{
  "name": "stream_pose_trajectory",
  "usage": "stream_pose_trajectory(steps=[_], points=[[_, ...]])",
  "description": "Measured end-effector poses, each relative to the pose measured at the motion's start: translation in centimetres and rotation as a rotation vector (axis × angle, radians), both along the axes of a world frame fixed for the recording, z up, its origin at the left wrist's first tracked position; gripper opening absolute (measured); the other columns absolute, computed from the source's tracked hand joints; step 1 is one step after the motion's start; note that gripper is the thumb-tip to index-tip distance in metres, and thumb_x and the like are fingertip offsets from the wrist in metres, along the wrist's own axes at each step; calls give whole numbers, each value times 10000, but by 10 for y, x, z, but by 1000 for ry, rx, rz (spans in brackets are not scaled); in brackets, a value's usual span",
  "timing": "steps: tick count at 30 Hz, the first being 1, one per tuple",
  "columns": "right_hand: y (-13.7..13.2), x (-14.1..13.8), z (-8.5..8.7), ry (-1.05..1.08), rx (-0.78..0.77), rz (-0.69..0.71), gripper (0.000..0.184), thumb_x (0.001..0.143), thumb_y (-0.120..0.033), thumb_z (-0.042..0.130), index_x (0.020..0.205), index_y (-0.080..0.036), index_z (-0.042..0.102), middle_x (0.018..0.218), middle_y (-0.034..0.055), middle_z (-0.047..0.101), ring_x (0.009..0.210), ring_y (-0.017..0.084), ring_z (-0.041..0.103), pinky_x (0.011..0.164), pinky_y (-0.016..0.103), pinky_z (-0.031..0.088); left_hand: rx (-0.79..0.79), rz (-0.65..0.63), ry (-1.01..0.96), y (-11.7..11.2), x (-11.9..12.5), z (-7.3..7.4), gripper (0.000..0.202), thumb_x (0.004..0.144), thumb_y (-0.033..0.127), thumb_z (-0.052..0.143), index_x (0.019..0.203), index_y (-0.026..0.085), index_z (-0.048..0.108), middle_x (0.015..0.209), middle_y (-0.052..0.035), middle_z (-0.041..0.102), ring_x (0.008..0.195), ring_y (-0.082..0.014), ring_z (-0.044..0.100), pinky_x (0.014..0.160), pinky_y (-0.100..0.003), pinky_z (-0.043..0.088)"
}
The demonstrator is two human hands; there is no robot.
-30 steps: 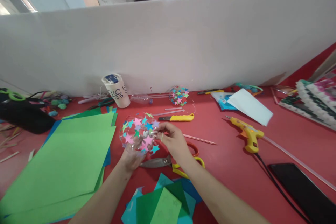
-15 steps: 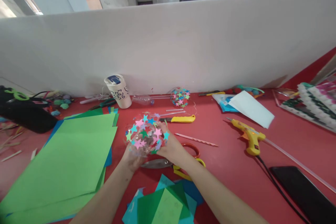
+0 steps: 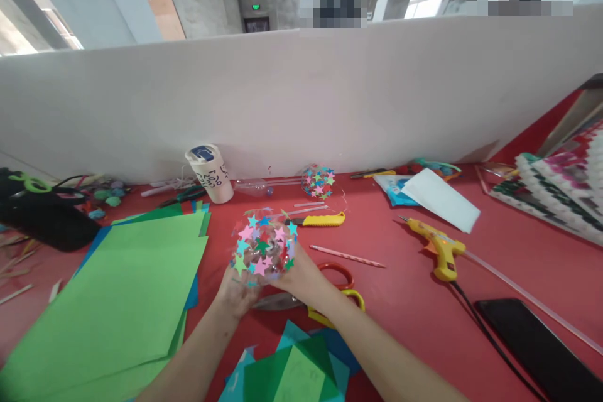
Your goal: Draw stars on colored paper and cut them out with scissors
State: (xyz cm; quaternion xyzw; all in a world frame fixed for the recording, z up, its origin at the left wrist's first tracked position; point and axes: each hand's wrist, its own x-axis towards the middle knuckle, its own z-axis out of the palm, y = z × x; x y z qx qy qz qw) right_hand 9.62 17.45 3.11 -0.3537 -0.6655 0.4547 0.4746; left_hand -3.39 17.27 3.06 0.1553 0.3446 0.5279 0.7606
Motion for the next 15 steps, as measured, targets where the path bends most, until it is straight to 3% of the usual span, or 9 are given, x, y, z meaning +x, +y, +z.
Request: stream_pose_trajectory(steps=[4,9,15], points=[[0,0,-7,6,-3,-3,573,690,-273,737,1214,-261,504,1121,64,639,1089,264,573,988,452,422,35,7,41,-1,3,2,266,713,144,571,963,195,646,626,4,652,490,-114,596,424,-183,454],[3,4,-18,13,8,-3,683,673,-260,755,1274,-246,432,1344,89,488,1203,286,487,1026,430,388,99,7,132,0,3,-6,279,698,243,582,958,171,653,777,-56,696,699,-186,665,626,-280,538],[3,2,-9,-7,21,3,619,661,-280,768,1213,-222,493,1293,98,535,1156,275,529,999,437,411,254,146,383,5,-8,-26,366,540,216,711,899,208,638,898,-43,691,973,-220,614,897,-319,464]])
